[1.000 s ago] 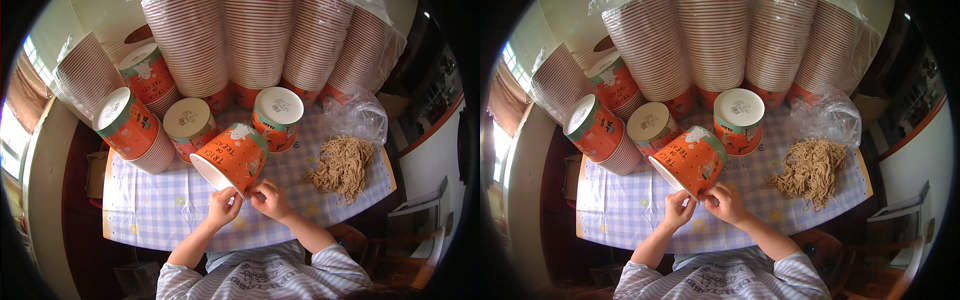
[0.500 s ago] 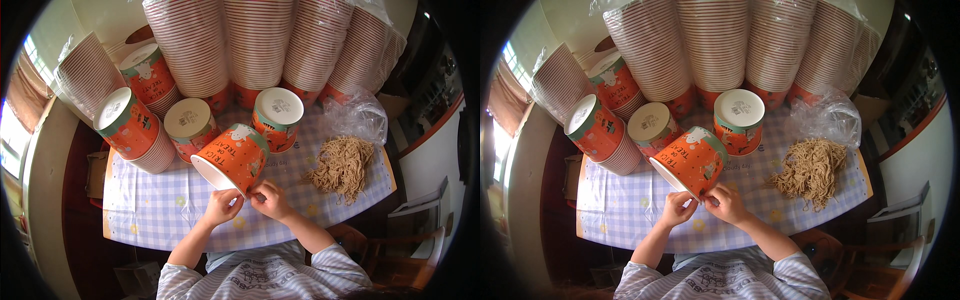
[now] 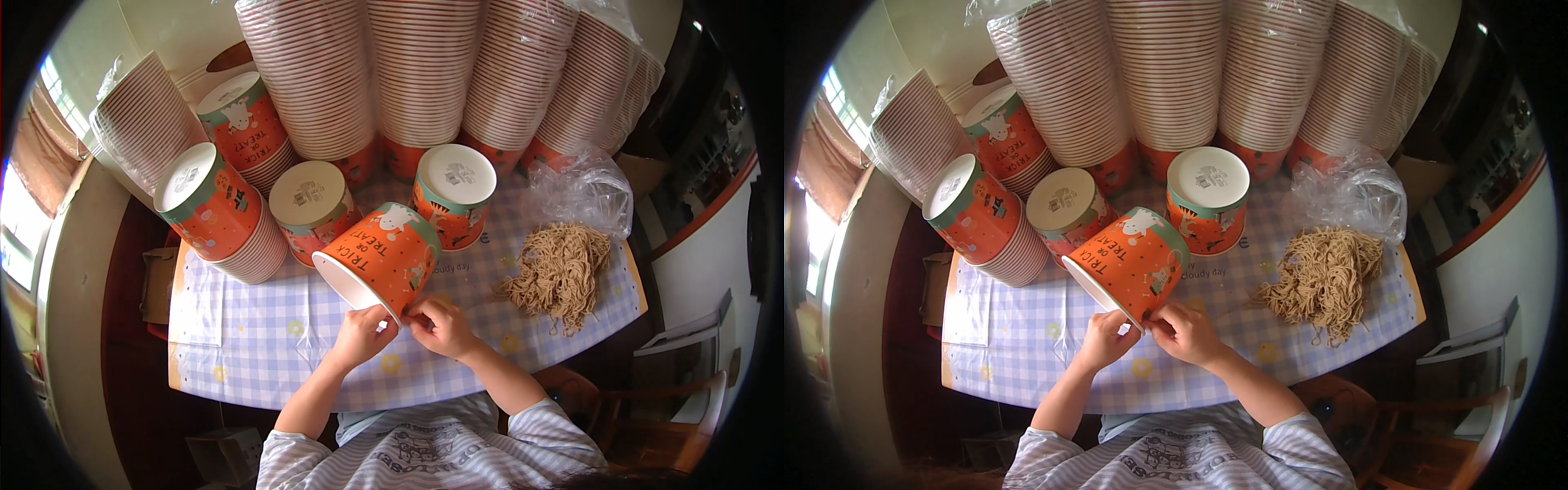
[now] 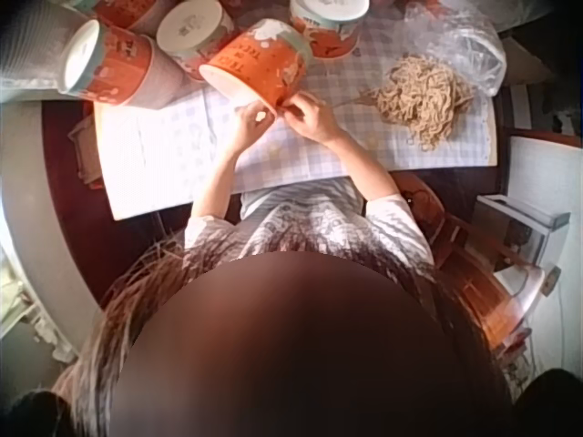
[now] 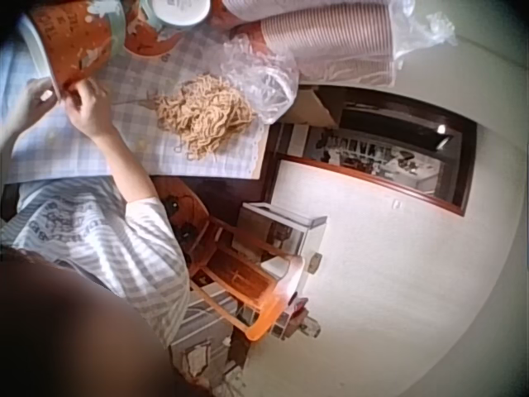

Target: Attaching strings to paper buckets by threading them through pre-cut holes.

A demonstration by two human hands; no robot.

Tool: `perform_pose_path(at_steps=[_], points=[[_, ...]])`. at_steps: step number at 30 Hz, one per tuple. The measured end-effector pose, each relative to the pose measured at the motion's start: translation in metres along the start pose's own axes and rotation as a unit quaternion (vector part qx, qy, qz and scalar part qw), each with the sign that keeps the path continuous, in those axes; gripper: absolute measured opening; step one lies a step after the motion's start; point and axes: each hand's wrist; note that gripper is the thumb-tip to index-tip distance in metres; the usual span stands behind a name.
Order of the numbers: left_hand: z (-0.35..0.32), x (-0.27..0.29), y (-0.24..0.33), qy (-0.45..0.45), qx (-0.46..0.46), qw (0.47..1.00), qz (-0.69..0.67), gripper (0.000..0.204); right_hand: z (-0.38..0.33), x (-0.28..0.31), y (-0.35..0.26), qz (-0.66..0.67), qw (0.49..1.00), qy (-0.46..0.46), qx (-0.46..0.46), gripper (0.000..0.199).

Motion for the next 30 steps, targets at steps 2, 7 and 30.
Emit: perform_pose_path(at_steps=[2, 7, 30], points=[[0.0, -0.002, -0.001, 0.016, 0.01, 1.0, -0.014, 0.011, 0.001, -0.001, 0.001, 0.001, 1.0, -0.002, 0.012, 0.017], [0.0, 0.006, 0.002, 0.013, 0.067, 0.992, -0.106, 0.011, 0.002, 0.0, -0.001, 0.017, 1.0, -0.007, 0.019, 0.02], [0.003, 0.014, 0.002, -0.085, -0.119, 0.963, -0.225, 0.01, -0.003, -0.005, 0.006, -0.065, 0.998, 0.003, -0.009, 0.018]])
Point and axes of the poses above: each hand's wrist, its own z-axis towards the middle knuckle, its own x-axis out of the back of the hand, y = z × x, and after that the axes turned 8 degrees about -y, right-handed
